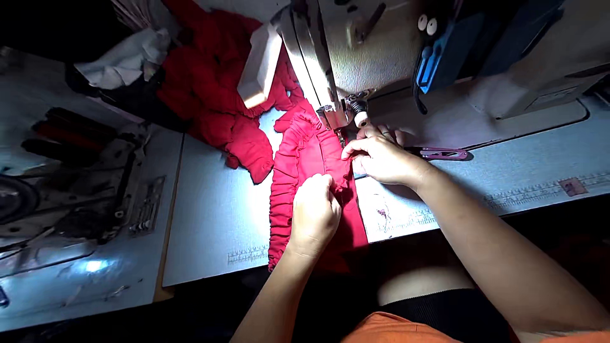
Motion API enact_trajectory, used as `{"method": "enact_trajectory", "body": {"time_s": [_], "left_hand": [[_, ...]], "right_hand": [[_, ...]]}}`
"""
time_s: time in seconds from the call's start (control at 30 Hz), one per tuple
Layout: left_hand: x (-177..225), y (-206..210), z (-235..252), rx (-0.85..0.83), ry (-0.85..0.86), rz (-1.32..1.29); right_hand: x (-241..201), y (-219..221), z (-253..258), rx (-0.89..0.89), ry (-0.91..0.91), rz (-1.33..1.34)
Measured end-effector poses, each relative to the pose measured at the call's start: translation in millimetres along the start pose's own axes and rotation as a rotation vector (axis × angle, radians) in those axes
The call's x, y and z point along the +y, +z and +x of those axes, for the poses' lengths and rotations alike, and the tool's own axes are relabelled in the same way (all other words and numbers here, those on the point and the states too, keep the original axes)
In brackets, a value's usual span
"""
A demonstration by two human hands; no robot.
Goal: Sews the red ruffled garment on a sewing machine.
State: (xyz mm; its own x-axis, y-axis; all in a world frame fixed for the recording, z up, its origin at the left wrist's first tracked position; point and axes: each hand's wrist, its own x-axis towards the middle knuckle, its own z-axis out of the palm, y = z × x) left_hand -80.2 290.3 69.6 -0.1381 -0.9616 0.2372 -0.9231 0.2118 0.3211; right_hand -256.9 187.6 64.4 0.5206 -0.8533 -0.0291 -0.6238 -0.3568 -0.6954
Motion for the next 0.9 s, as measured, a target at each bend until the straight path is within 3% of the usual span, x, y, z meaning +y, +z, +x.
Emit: {"method": "enact_trajectory", "body": {"time_s": [0.1,0.47,0.9], "left_hand": [[-7.9,7.2,0.5,0.051,0.019,-0.060],[4.8,29.1,-12.3,0.357,0.144,0.135],[11.0,33.7,-10.6,0.268,0.091,0.051]], "right_hand": [[0.7,3.0,0.6,0.017,-0.009,-0.021],[1.2,11.2,-3.7,0.107,-0.015,-0.071],[0.8,10.7,-3.0,0.096,0.008,-0.086]]}}
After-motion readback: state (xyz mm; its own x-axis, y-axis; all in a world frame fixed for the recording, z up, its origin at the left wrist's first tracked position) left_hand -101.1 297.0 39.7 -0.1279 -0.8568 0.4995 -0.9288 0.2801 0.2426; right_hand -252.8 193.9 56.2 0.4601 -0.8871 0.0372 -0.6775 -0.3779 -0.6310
